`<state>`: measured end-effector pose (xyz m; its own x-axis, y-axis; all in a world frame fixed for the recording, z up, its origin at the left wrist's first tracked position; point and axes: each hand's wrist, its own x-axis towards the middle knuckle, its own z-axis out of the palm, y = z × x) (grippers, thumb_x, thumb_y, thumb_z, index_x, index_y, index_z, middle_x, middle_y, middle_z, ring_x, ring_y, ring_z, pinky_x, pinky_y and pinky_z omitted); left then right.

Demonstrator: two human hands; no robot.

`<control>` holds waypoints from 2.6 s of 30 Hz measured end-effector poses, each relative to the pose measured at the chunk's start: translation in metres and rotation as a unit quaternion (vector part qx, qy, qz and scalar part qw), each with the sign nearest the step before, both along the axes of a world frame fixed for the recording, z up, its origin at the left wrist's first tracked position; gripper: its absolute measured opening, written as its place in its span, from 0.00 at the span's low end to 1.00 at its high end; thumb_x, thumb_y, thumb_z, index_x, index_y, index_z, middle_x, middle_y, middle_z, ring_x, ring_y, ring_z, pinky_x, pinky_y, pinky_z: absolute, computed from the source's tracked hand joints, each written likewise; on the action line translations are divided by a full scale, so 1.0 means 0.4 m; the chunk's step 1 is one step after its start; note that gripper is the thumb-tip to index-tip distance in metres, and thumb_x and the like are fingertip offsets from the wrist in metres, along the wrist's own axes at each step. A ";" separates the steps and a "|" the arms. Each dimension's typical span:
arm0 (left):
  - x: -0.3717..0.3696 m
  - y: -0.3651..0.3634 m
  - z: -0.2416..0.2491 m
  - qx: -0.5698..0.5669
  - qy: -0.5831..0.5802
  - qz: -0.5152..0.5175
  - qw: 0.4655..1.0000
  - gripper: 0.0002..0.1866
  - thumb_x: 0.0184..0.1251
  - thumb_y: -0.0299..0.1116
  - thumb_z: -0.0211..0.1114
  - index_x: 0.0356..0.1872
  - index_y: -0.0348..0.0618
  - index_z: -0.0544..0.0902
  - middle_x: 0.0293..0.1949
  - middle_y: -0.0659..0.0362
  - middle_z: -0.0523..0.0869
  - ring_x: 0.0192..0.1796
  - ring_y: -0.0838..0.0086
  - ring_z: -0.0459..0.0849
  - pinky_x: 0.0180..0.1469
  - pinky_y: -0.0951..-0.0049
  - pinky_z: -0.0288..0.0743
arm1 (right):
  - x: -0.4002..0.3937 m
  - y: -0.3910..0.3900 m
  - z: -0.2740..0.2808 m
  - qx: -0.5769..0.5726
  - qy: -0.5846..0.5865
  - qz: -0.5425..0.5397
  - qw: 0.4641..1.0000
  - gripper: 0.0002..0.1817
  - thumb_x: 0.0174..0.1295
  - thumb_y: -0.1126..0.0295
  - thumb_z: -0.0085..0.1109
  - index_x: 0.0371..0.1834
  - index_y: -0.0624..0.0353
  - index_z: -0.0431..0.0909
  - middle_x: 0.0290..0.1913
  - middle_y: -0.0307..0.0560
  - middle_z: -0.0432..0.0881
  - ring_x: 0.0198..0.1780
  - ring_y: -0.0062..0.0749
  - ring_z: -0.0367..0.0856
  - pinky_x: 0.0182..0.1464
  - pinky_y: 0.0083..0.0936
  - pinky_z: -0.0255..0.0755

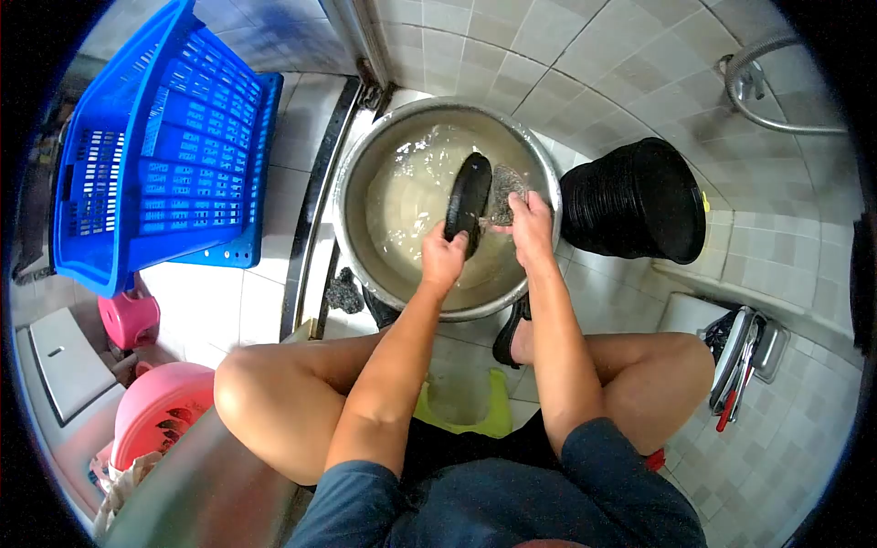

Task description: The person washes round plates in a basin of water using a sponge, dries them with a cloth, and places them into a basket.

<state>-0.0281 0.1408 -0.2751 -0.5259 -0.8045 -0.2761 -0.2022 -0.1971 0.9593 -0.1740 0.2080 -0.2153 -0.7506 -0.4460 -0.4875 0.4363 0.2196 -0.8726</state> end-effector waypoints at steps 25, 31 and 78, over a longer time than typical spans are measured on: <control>0.091 -0.078 -0.219 0.543 0.024 0.215 0.812 0.27 0.83 0.50 0.46 0.72 0.45 0.71 0.70 0.51 0.77 0.70 0.52 0.75 0.70 0.37 0.64 | 0.114 -0.140 -0.306 0.271 0.469 0.391 0.744 0.35 0.70 0.52 0.58 0.74 0.60 0.66 0.77 0.64 0.61 0.77 0.69 0.58 0.77 0.62 0.50; 0.098 -0.080 -0.191 0.563 0.091 0.160 0.806 0.30 0.83 0.52 0.38 0.75 0.47 0.67 0.76 0.50 0.69 0.77 0.47 0.67 0.73 0.31 0.55 | 0.091 -0.214 -0.293 0.303 0.435 0.426 0.733 0.34 0.74 0.49 0.49 0.77 0.59 0.65 0.80 0.61 0.58 0.81 0.69 0.50 0.80 0.61 0.43; 0.090 -0.079 -0.179 0.430 -0.006 0.196 0.881 0.25 0.76 0.46 0.65 0.62 0.36 0.76 0.53 0.51 0.86 0.49 0.60 0.87 0.43 0.58 0.85 | 0.156 0.026 -0.273 0.376 0.362 0.331 0.786 0.49 0.69 0.46 0.58 0.79 0.72 0.47 0.76 0.78 0.52 0.73 0.79 0.57 0.74 0.65 0.53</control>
